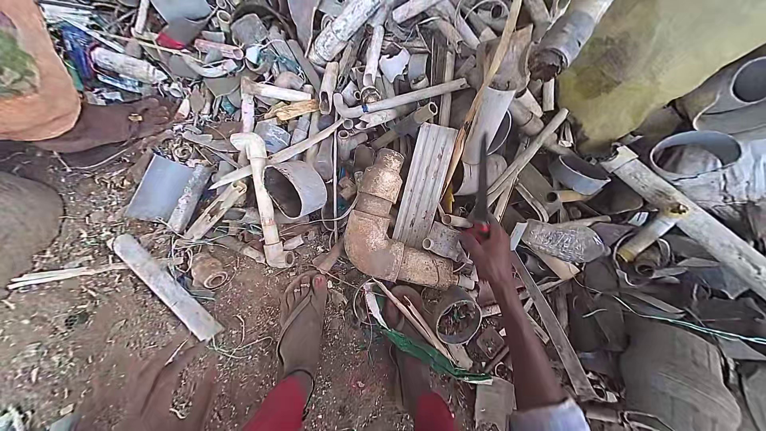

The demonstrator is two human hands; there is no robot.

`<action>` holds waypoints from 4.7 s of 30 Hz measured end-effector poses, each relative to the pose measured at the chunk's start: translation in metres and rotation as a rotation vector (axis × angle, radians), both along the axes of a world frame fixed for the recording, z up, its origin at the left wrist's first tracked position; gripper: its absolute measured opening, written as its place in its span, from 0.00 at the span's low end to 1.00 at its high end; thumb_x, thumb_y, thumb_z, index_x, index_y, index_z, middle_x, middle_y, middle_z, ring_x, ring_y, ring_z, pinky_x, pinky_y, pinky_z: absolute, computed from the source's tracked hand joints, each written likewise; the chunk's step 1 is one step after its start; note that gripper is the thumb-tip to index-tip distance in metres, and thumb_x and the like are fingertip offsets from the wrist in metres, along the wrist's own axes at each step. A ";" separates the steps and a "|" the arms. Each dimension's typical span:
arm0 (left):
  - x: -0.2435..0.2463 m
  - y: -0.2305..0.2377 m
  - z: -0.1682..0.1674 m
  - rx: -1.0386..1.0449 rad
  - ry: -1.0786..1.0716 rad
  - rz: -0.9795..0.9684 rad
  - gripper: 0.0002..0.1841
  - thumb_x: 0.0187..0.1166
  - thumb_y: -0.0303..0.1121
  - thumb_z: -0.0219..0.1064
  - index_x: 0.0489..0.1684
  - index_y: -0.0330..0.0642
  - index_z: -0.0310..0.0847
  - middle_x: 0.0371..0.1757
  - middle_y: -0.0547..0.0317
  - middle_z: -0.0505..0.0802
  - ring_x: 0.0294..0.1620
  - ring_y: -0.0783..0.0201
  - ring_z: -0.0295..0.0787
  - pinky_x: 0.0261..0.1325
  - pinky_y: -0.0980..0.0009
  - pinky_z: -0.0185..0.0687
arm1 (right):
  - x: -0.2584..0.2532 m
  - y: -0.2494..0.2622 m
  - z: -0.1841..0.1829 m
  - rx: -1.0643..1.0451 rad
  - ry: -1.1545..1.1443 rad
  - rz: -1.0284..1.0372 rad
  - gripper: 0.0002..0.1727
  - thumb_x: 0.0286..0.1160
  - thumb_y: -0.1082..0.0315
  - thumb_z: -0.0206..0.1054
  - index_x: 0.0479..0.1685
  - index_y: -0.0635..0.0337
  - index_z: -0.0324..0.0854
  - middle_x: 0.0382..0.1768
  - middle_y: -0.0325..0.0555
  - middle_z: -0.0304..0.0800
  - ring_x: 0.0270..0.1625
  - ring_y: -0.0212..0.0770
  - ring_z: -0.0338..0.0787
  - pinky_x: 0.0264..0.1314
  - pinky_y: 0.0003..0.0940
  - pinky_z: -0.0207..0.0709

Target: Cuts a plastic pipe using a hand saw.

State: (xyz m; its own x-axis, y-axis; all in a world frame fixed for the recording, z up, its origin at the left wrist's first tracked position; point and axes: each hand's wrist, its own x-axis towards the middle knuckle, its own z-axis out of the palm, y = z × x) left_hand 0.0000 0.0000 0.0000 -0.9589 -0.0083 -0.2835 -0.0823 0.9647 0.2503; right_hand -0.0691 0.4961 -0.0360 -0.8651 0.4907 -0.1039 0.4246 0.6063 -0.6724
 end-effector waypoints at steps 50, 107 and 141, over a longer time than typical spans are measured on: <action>-0.044 0.129 -0.020 1.305 -0.508 0.593 0.04 0.79 0.29 0.60 0.38 0.45 0.81 0.14 0.70 0.79 0.14 0.74 0.77 0.26 0.78 0.82 | 0.029 -0.069 0.014 -0.872 0.337 -0.468 0.11 0.66 0.84 0.68 0.43 0.66 0.74 0.29 0.43 0.85 0.26 0.38 0.88 0.31 0.36 0.90; -0.043 0.142 -0.011 0.949 -0.585 0.381 0.15 0.78 0.28 0.72 0.60 0.37 0.82 0.30 0.66 0.94 0.19 0.76 0.84 0.22 0.82 0.78 | 0.082 -0.153 0.014 0.286 -0.324 0.489 0.15 0.86 0.67 0.58 0.58 0.69 0.83 0.37 0.65 0.90 0.31 0.64 0.93 0.29 0.57 0.85; -0.041 0.140 -0.010 0.866 -0.680 0.286 0.23 0.60 0.22 0.81 0.55 0.38 0.79 0.39 0.64 0.91 0.37 0.75 0.90 0.44 0.77 0.87 | 0.095 -0.181 0.011 -0.281 -0.342 0.577 0.24 0.91 0.54 0.49 0.56 0.67 0.80 0.19 0.47 0.82 0.25 0.50 0.88 0.30 0.49 0.81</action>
